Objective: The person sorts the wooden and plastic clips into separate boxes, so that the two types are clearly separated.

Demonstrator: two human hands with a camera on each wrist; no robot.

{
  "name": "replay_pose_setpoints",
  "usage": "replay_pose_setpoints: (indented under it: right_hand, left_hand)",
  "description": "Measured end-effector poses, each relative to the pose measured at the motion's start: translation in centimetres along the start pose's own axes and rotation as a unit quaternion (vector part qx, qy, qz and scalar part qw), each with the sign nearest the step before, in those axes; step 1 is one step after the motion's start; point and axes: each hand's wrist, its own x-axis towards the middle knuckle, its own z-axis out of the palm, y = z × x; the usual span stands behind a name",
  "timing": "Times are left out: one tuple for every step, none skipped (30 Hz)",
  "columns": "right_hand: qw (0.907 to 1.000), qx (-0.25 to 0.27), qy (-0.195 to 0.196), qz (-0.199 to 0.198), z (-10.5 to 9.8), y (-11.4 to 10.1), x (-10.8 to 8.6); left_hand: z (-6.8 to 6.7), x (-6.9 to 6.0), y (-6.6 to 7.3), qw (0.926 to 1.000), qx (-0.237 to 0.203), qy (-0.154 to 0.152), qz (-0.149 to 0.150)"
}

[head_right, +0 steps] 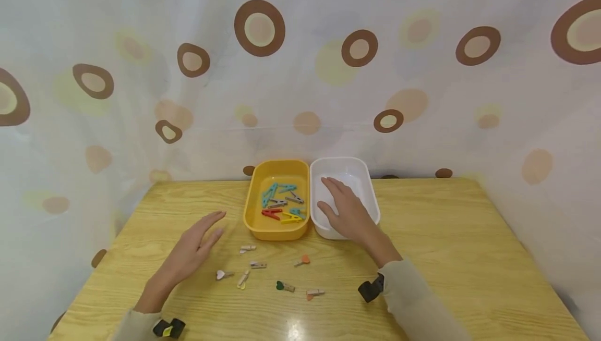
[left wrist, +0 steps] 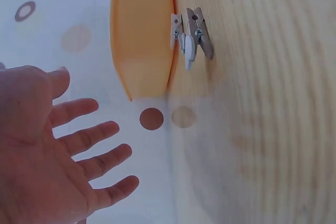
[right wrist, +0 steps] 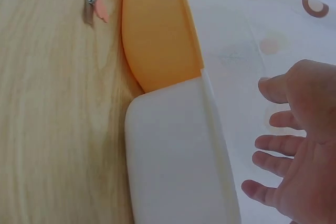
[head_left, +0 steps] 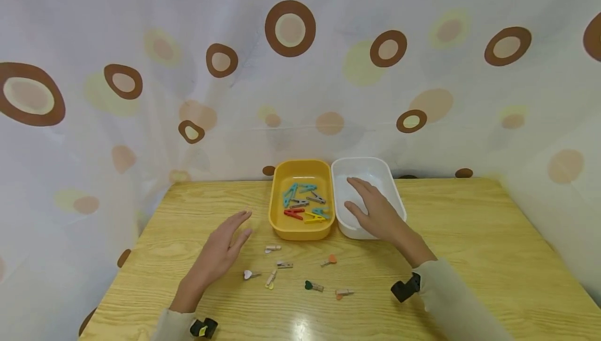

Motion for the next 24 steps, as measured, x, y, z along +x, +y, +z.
replay_pose_setpoints:
  right_hand:
    - [1.0000, -0.001, 0.003, -0.002, -0.1, 0.1, -0.4]
    - [1.0000, -0.003, 0.005, -0.003, -0.2, 0.1, -0.8]
    - [0.9999, -0.008, 0.009, -0.004, -0.3, 0.2, -1.3]
    - [0.9998, -0.014, 0.013, -0.003, -0.4, 0.2, -1.7]
    - [0.9996, -0.021, 0.017, -0.002, -0.6, 0.3, -2.2]
    - [0.9993, -0.029, 0.023, -0.003, -0.8, 0.3, -2.6]
    - [0.9989, -0.037, 0.029, -0.004, -0.9, 0.4, -3.0]
    - [0.9984, -0.045, 0.034, -0.005, -1.1, 0.5, -3.4]
    - [0.9977, -0.053, 0.041, -0.008, -1.2, 0.6, -3.8]
    - [0.9970, -0.062, 0.046, -0.010, -1.4, 0.7, -4.1]
    - [0.9958, -0.074, 0.053, -0.015, -1.5, 0.9, -4.4]
    - [0.9943, -0.086, 0.060, -0.020, -1.5, 1.1, -4.7]
    - [0.9928, -0.099, 0.063, -0.023, -1.5, 1.3, -5.0]
    - [0.9914, -0.111, 0.064, -0.024, -1.5, 1.5, -5.2]
    - [0.9898, -0.124, 0.065, -0.026, -1.5, 1.8, -5.4]
    - [0.9888, -0.135, 0.061, -0.022, -1.4, 2.1, -5.6]
    - [0.9878, -0.144, 0.055, -0.016, -1.4, 2.3, -5.8]
    - [0.9874, -0.151, 0.046, -0.006, -1.4, 2.5, -6.0]
    - [0.9867, -0.159, 0.036, 0.004, -1.4, 2.7, -6.2]
    - [0.9861, -0.164, 0.026, 0.015, -1.4, 2.8, -6.4]
    - [0.9851, -0.169, 0.017, 0.025, -1.5, 2.9, -6.5]
    - [0.9842, -0.174, 0.008, 0.035, -1.6, 3.0, -6.6]
    - [0.9830, -0.179, 0.003, 0.042, -1.7, 3.1, -6.8]
    - [0.9821, -0.182, -0.001, 0.048, -1.8, 3.1, -6.9]
  left_hand:
    - [-0.2, -0.3, -0.1, 0.9999, -0.013, 0.006, -0.006]
    - [-0.4, -0.5, -0.2, 0.9995, -0.026, 0.012, -0.012]
    - [-0.5, -0.7, -0.4, 0.9990, -0.037, 0.019, -0.015]
    - [-0.6, -1.0, -0.5, 0.9985, -0.045, 0.027, -0.017]
    - [-0.7, -1.2, -0.5, 0.9979, -0.052, 0.034, -0.019]
    - [-0.8, -1.5, -0.5, 0.9973, -0.058, 0.040, -0.021]
    - [-0.8, -1.7, -0.5, 0.9969, -0.061, 0.043, -0.025]
    - [-0.9, -1.9, -0.6, 0.9965, -0.065, 0.044, -0.029]
    - [-0.9, -2.1, -0.6, 0.9961, -0.069, 0.044, -0.034]
    - [-0.9, -2.3, -0.5, 0.9957, -0.072, 0.042, -0.042]
    - [-0.8, -2.4, -0.5, 0.9950, -0.077, 0.040, -0.050]
    - [-0.8, -2.6, -0.5, 0.9941, -0.082, 0.036, -0.061]
    - [-0.7, -2.7, -0.5, 0.9932, -0.087, 0.033, -0.071]
    - [-0.6, -2.9, -0.5, 0.9919, -0.093, 0.030, -0.081]
    - [-0.5, -3.1, -0.5, 0.9902, -0.100, 0.027, -0.094]
    - [-0.5, -3.3, -0.5, 0.9885, -0.108, 0.025, -0.103]
    - [-0.4, -3.4, -0.5, 0.9864, -0.117, 0.023, -0.113]
    - [-0.4, -3.6, -0.5, 0.9845, -0.126, 0.022, -0.121]
    - [-0.3, -3.7, -0.5, 0.9825, -0.134, 0.020, -0.128]
    - [-0.3, -3.9, -0.5, 0.9806, -0.141, 0.018, -0.135]
    - [-0.3, -4.0, -0.5, 0.9790, -0.148, 0.016, -0.140]
    - [-0.3, -4.1, -0.4, 0.9778, -0.152, 0.015, -0.143]
    - [-0.3, -4.3, -0.4, 0.9771, -0.153, 0.013, -0.147]
    - [-0.3, -4.4, -0.4, 0.9767, -0.152, 0.012, -0.151]
